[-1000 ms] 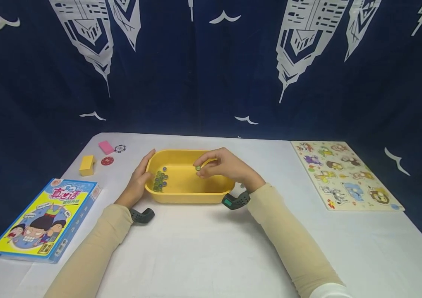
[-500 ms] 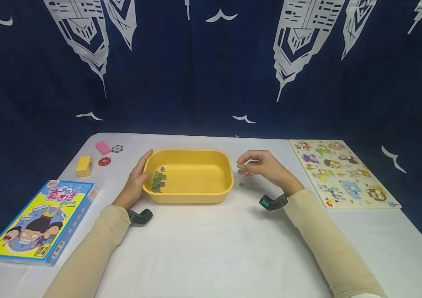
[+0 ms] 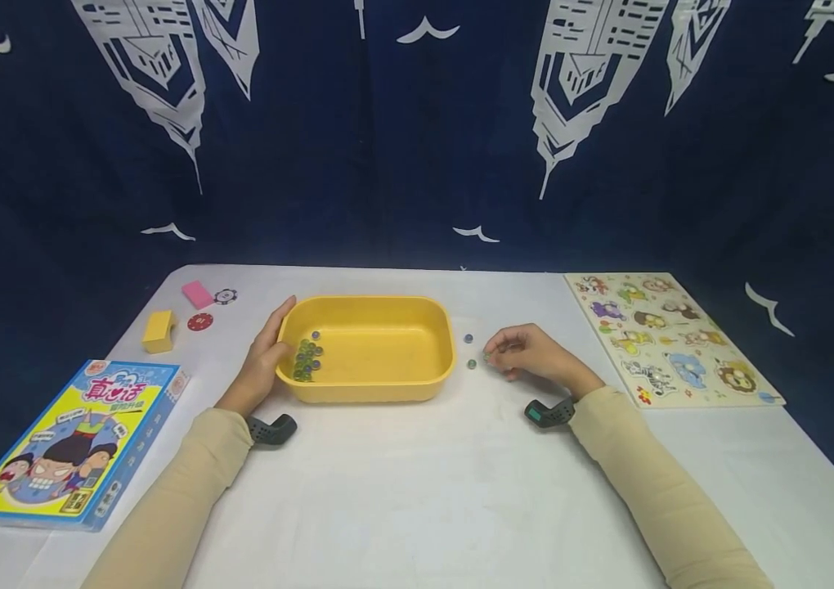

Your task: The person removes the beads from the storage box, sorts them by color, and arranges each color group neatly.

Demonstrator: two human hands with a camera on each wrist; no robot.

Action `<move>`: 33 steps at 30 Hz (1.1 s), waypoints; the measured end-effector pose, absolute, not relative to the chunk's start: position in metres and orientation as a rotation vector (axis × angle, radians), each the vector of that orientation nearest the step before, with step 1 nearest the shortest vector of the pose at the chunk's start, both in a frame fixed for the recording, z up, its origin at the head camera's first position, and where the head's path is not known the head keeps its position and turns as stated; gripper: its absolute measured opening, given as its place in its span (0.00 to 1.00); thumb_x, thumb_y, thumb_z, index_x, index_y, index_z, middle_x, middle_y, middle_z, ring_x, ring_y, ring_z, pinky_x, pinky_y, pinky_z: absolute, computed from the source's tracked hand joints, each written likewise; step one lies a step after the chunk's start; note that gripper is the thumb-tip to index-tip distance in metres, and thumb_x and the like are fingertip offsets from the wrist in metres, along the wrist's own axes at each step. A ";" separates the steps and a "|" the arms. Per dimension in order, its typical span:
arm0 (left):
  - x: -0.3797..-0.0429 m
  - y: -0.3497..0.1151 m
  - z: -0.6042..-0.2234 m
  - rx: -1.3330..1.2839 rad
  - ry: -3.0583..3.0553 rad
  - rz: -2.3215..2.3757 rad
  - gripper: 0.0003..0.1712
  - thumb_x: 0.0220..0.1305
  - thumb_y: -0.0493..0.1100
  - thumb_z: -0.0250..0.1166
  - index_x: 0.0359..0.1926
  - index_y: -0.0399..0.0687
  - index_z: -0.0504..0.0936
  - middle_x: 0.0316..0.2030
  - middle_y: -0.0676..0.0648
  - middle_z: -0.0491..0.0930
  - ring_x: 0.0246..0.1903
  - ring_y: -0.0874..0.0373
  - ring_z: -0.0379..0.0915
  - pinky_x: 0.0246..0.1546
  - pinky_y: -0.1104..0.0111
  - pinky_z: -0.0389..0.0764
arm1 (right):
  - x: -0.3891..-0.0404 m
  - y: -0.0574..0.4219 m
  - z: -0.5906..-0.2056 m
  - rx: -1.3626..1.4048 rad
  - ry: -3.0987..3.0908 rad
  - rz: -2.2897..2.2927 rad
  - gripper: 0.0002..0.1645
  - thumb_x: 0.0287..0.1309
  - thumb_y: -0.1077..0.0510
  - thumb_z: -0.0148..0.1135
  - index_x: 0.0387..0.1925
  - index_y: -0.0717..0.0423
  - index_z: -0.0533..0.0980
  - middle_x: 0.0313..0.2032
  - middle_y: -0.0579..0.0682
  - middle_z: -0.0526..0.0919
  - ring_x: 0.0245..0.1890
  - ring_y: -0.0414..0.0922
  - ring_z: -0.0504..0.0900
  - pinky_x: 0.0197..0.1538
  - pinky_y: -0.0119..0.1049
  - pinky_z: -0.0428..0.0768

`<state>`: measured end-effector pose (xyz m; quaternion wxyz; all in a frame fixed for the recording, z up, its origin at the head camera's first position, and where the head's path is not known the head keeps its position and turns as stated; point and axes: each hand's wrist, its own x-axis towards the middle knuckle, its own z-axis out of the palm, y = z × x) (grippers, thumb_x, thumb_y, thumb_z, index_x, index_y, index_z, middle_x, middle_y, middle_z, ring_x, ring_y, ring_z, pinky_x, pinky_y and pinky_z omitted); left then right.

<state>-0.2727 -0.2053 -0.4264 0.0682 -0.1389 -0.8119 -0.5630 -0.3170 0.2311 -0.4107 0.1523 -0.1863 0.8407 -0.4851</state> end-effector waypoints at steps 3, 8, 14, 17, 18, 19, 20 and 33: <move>-0.272 -0.206 -0.427 -0.421 -2.447 -1.697 0.47 0.57 0.32 0.44 0.80 0.48 0.45 0.79 0.45 0.44 0.78 0.48 0.35 0.76 0.49 0.39 | -0.316 0.229 -0.412 -0.543 2.434 -1.360 0.15 0.58 0.63 0.67 0.45 0.68 0.81 0.32 0.54 0.83 0.25 0.41 0.76 0.29 0.32 0.81; -0.272 -0.206 -0.427 -0.427 -2.439 -1.692 0.47 0.57 0.32 0.44 0.80 0.48 0.46 0.79 0.46 0.44 0.78 0.49 0.36 0.76 0.50 0.39 | -0.313 0.225 -0.411 -0.557 2.476 -1.321 0.14 0.56 0.66 0.65 0.45 0.67 0.82 0.35 0.55 0.85 0.21 0.41 0.73 0.25 0.29 0.76; -0.272 -0.206 -0.427 -0.437 -2.444 -1.680 0.48 0.56 0.32 0.44 0.80 0.47 0.45 0.79 0.45 0.44 0.78 0.48 0.36 0.76 0.49 0.40 | -0.314 0.223 -0.413 -0.544 2.519 -1.271 0.12 0.57 0.65 0.64 0.43 0.65 0.82 0.33 0.53 0.84 0.19 0.41 0.72 0.24 0.28 0.74; -0.273 -0.206 -0.427 -0.437 -2.443 -1.678 0.48 0.56 0.32 0.44 0.79 0.47 0.45 0.79 0.45 0.44 0.78 0.48 0.36 0.76 0.50 0.40 | -0.314 0.224 -0.413 -0.532 2.513 -1.274 0.12 0.58 0.64 0.64 0.44 0.64 0.82 0.33 0.52 0.83 0.21 0.41 0.72 0.25 0.29 0.75; -0.273 -0.206 -0.428 -0.438 -2.441 -1.678 0.47 0.56 0.32 0.44 0.79 0.47 0.45 0.79 0.45 0.44 0.78 0.48 0.36 0.76 0.50 0.40 | -0.314 0.224 -0.413 -0.533 2.508 -1.278 0.13 0.59 0.64 0.64 0.45 0.64 0.82 0.34 0.51 0.83 0.22 0.41 0.73 0.26 0.29 0.76; -0.274 -0.206 -0.428 -0.439 -2.438 -1.678 0.47 0.56 0.32 0.44 0.79 0.47 0.45 0.79 0.45 0.44 0.78 0.49 0.36 0.76 0.50 0.40 | -0.314 0.225 -0.411 -0.525 2.503 -1.283 0.13 0.60 0.63 0.63 0.46 0.63 0.82 0.34 0.51 0.83 0.22 0.41 0.73 0.27 0.30 0.77; -0.274 -0.206 -0.428 -0.439 -2.436 -1.678 0.47 0.56 0.32 0.44 0.79 0.47 0.46 0.79 0.45 0.44 0.78 0.49 0.36 0.76 0.50 0.39 | -0.314 0.225 -0.409 -0.526 2.498 -1.290 0.13 0.60 0.62 0.63 0.46 0.63 0.82 0.34 0.52 0.82 0.23 0.41 0.74 0.27 0.30 0.78; -0.272 -0.205 -0.426 -0.417 -2.446 -1.691 0.47 0.57 0.32 0.44 0.79 0.46 0.45 0.79 0.45 0.43 0.78 0.48 0.35 0.76 0.50 0.39 | -0.304 0.176 -0.356 -0.767 2.356 -1.469 0.17 0.64 0.57 0.63 0.50 0.64 0.81 0.41 0.63 0.81 0.27 0.49 0.78 0.36 0.41 0.82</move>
